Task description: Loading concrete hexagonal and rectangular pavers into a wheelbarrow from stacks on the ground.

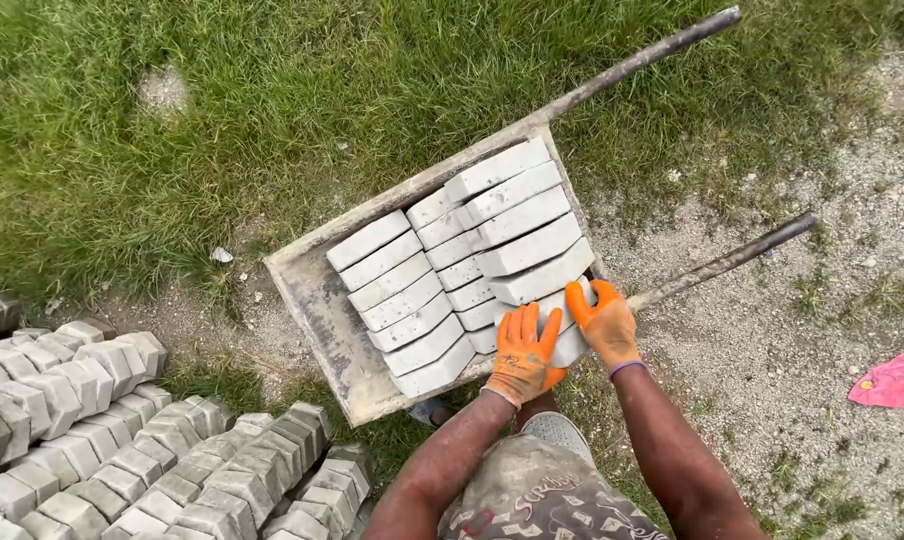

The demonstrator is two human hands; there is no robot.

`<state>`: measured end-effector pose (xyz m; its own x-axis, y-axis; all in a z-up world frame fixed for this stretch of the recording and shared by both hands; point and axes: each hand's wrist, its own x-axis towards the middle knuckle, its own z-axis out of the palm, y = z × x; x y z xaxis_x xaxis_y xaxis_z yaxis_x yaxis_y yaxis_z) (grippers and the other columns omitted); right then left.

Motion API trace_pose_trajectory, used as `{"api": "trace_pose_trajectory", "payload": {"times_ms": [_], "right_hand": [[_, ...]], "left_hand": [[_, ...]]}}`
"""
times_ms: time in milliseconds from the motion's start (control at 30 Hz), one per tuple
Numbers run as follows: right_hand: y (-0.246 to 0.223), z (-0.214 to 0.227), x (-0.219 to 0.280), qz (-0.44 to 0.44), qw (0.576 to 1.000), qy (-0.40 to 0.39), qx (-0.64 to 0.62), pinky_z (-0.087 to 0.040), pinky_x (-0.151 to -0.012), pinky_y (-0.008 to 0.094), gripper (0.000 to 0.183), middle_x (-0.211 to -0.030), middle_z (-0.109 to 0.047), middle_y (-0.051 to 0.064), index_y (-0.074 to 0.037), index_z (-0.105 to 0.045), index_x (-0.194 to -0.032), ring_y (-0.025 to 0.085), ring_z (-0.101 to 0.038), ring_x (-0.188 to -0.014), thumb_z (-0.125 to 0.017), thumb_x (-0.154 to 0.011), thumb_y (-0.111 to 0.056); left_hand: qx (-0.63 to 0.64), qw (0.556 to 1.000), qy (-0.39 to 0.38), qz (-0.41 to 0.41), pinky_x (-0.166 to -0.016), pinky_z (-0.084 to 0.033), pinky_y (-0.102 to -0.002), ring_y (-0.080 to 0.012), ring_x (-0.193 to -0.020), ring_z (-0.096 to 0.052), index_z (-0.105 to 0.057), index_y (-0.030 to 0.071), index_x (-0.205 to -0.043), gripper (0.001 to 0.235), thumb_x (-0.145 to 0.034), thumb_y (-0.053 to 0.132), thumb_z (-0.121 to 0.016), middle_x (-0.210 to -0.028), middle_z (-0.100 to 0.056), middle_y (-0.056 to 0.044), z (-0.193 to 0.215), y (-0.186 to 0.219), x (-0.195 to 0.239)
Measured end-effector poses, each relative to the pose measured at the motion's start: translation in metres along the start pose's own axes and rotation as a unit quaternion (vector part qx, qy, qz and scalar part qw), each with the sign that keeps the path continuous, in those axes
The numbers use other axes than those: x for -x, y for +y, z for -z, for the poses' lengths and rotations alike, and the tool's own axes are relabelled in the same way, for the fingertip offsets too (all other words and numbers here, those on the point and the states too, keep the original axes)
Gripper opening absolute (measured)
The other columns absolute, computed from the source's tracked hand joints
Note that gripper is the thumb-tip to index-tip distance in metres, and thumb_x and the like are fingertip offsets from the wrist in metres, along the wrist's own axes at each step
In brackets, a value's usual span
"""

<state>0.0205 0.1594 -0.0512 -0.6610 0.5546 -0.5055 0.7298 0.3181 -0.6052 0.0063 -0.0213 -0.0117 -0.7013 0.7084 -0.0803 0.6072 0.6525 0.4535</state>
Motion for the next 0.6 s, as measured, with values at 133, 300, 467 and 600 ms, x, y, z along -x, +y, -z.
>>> {"api": "trace_pose_trajectory", "payload": {"times_ms": [133, 300, 467, 600], "right_hand": [[-0.013, -0.014, 0.054, 0.121, 0.99, 0.036, 0.061, -0.053, -0.082, 0.054, 0.058, -0.097, -0.07, 0.028, 0.001, -0.07, -0.115, 0.046, -0.067, -0.092, -0.074, -0.085, -0.048], [-0.021, -0.008, 0.064, 0.047, 0.991, -0.086, -0.091, -0.058, -0.08, 0.046, 0.058, -0.095, -0.073, 0.019, -0.003, -0.068, -0.123, 0.032, -0.073, -0.085, -0.072, -0.082, -0.045], [0.138, -0.114, -0.057, 0.052, 0.979, -0.108, -0.167, -0.047, -0.096, 0.044, 0.055, -0.123, -0.067, 0.022, 0.004, -0.068, -0.132, 0.032, -0.06, -0.113, -0.049, -0.109, -0.043], [0.123, -0.116, -0.073, -0.297, 0.794, -0.255, -0.466, -0.053, -0.099, 0.042, 0.062, -0.131, -0.07, 0.015, 0.002, -0.063, -0.134, 0.031, -0.067, -0.115, -0.052, -0.101, -0.049]], "left_hand": [[0.044, 0.999, 0.027, -0.018, -0.11, -0.034, -0.063, -0.0514, -0.134, -0.04, -0.051, 0.009, -0.144, 0.098, -0.06, 0.04, -0.09, -0.149, -0.04, -0.031, 0.024, -0.041, 0.033], [0.107, 0.994, -0.025, -0.016, -0.108, -0.039, -0.061, -0.0526, -0.131, -0.044, -0.053, 0.009, -0.139, 0.101, -0.051, 0.038, -0.093, -0.144, -0.043, -0.028, 0.03, -0.094, 0.06], [0.109, 0.994, 0.015, -0.029, -0.112, -0.041, -0.059, -0.0492, -0.137, -0.045, -0.052, 0.011, -0.145, 0.098, -0.061, 0.037, -0.093, -0.147, -0.045, -0.026, 0.025, -0.098, 0.063], [0.125, 0.992, -0.024, -0.014, -0.113, -0.042, -0.058, -0.0479, -0.137, -0.046, -0.052, 0.014, -0.145, 0.1, -0.057, 0.038, -0.093, -0.148, -0.045, -0.025, 0.027, -0.102, 0.061]]}}
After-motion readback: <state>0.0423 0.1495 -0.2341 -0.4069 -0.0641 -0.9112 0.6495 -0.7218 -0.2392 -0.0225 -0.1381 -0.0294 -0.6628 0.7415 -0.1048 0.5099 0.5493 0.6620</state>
